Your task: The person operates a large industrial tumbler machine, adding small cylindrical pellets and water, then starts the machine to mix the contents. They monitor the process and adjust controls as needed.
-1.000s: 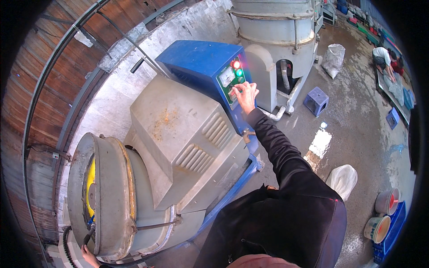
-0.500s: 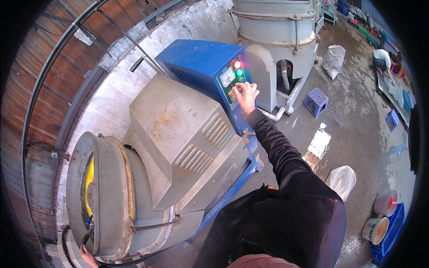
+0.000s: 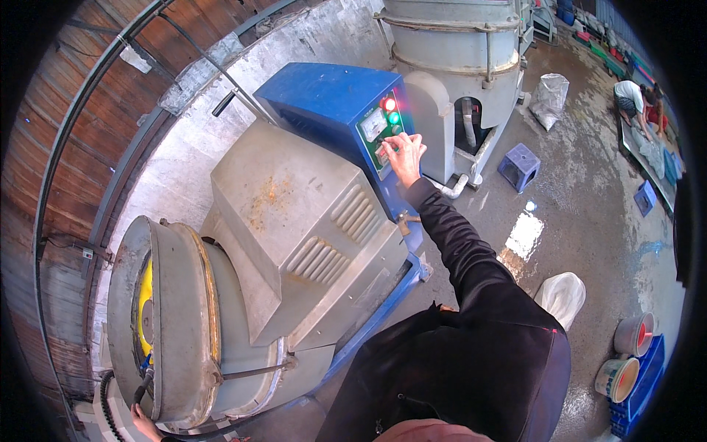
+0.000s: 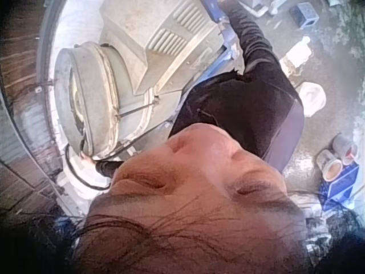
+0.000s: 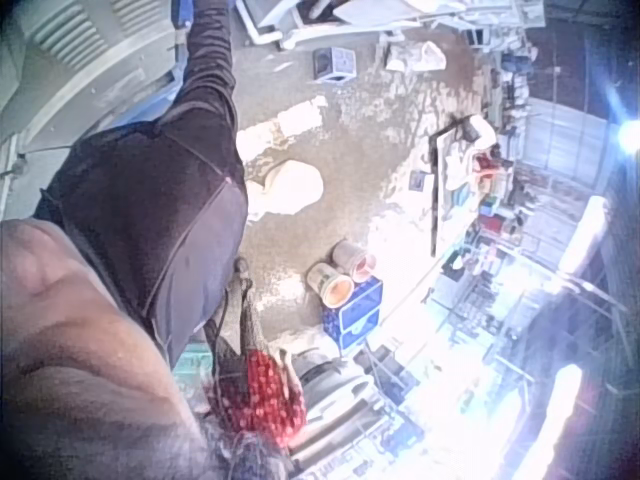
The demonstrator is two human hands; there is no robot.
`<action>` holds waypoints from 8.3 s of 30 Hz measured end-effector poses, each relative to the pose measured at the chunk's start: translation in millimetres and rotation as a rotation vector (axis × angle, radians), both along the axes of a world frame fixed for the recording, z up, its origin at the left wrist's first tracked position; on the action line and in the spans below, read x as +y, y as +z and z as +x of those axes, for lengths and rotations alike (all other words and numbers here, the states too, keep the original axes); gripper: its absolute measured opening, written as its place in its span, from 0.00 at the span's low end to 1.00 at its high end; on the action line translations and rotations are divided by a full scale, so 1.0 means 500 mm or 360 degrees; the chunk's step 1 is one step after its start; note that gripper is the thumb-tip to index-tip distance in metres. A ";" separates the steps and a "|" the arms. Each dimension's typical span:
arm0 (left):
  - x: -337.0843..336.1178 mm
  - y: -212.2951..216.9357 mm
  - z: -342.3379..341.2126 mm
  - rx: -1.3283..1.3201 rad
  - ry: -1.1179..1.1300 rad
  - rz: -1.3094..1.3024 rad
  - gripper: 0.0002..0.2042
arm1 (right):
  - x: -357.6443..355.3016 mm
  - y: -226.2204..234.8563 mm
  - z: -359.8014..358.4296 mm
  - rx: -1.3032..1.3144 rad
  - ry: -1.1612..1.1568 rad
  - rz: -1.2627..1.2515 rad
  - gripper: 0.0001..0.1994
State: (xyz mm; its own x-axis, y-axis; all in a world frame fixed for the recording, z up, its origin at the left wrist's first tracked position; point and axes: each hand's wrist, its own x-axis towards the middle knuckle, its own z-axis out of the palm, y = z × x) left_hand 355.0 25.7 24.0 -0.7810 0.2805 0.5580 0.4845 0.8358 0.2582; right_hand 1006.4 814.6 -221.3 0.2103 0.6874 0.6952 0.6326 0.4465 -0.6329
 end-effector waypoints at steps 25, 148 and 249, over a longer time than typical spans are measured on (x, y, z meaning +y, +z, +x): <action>-0.018 -0.006 -0.031 0.0004 0.0009 -0.0010 0.22 | -0.025 -0.010 0.022 0.0131 -0.0109 -0.0156 0.09; 0.052 0.016 0.176 -0.0324 -0.0291 0.1263 0.22 | -0.627 0.551 -0.982 -0.0760 0.2453 -0.0391 0.22; 0.054 0.011 0.193 -0.0185 -0.0012 0.0834 0.21 | -0.625 0.539 -0.989 -0.1323 0.2426 -0.0212 0.17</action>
